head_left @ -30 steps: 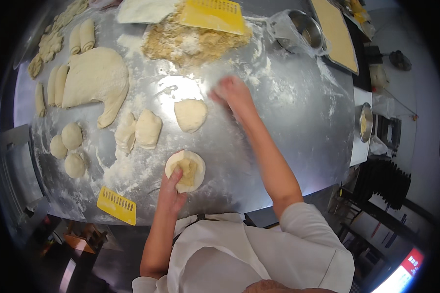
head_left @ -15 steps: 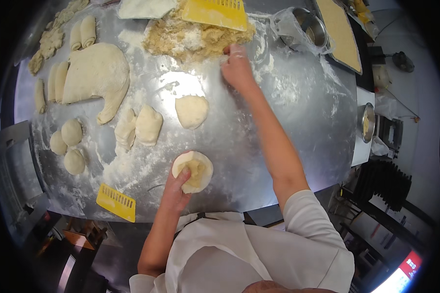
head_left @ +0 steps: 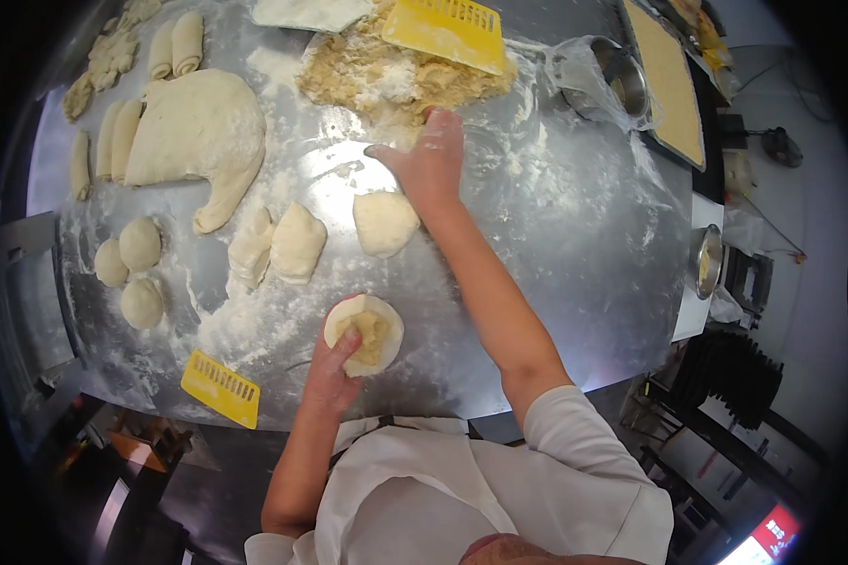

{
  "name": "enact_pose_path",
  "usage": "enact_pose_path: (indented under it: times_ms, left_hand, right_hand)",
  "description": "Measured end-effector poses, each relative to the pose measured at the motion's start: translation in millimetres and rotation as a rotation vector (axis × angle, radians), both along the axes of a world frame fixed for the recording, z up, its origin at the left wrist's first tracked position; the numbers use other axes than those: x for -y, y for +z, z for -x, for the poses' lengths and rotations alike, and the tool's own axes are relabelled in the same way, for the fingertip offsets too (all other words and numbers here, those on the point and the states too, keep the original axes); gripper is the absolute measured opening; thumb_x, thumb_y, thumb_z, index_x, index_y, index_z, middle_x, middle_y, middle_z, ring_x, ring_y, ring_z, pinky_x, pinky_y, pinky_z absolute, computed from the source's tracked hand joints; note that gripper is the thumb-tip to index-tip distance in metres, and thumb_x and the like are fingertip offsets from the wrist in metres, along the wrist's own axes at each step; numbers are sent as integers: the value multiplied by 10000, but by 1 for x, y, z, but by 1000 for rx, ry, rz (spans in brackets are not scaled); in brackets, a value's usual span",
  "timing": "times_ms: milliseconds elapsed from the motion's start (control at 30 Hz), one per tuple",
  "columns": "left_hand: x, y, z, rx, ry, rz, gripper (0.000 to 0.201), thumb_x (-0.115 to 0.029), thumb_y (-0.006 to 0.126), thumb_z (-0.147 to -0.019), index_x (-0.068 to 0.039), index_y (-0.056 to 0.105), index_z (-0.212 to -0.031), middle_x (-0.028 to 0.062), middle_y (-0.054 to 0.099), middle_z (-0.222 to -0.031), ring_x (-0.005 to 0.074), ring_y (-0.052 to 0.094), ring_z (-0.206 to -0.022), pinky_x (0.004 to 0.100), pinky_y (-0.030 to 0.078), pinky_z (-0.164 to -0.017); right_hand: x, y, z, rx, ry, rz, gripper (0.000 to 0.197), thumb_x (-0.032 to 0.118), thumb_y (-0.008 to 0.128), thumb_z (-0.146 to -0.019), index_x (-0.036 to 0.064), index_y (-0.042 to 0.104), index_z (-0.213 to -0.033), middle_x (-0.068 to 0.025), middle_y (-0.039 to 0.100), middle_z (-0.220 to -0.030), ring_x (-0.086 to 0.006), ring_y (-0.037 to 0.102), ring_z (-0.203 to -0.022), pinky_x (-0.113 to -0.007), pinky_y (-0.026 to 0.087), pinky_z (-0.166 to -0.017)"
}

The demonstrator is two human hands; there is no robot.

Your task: The person cuts a long log of dough into small pieces using a yellow plastic scraper. They then flatten each piece, add a filling, and fold the dough to enclose it, forming small dumplings. The finished dumplings are placed on the metal work surface.

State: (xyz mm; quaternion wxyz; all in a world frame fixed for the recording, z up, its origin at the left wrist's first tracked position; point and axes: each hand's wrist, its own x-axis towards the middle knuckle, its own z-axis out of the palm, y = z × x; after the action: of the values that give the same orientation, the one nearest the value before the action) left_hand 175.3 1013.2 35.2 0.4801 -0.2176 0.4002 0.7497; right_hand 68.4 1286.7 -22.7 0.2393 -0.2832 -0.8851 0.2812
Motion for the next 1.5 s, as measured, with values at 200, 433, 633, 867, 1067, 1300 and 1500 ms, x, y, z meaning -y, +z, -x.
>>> enact_pose_path:
  times_ms: [200,433,633,867,1067,1300,1500]
  left_hand:
    - [-2,10,5,-3,5,31,746,-351,818,-843,-100,461,-1448,68,568,-1326,228,548,-1246,393,473,-1045]
    - [8,6,0,-42,49,-22,696,-325,777,-880,-110,461,-1461,65,570,-1340,226,554,-1247,392,481,-1042]
    - [8,6,3,-60,92,-29,698,-328,748,-909,-101,437,-1491,70,575,-1361,236,572,-1248,393,486,-1054]
    - [9,6,-4,-33,92,-42,709,-298,776,-879,-111,434,-1471,65,547,-1354,233,537,-1266,395,468,-1060]
    - [9,5,-6,-42,81,-22,690,-283,767,-888,-108,438,-1468,68,546,-1358,232,535,-1271,396,467,-1062]
    - [-2,8,-5,-23,54,7,687,-303,769,-886,-111,448,-1463,69,557,-1343,232,544,-1257,387,475,-1050]
    - [-5,14,-2,-40,46,-15,697,-311,781,-876,-114,454,-1460,65,559,-1340,231,547,-1251,384,481,-1037]
  right_hand:
    - [-12,-21,15,-66,55,-67,456,163,820,-732,3,554,-1066,-214,559,-1075,-399,539,-1022,-474,469,-891]
    - [-71,-25,-8,-185,76,-45,164,-34,664,-810,29,709,-954,-136,647,-972,-293,650,-835,-370,534,-757]
    - [-77,-18,-25,-41,118,4,285,-26,660,-824,47,707,-1095,-125,653,-1045,-259,642,-914,-333,530,-822]
    - [-63,11,-54,3,116,222,575,52,700,-845,32,541,-1398,-146,611,-1248,-280,607,-1092,-370,504,-947]
    - [-44,-1,-60,105,-44,-11,588,125,766,-819,-29,549,-1343,-218,568,-1225,-376,572,-1132,-438,470,-1001]
    - [-65,-21,-15,73,-9,144,535,122,784,-792,-28,597,-1270,-194,618,-1098,-300,622,-1020,-380,515,-907]
    - [-64,7,-43,10,12,321,643,159,829,-756,-35,567,-1309,-159,607,-1175,-234,612,-1019,-359,526,-880]
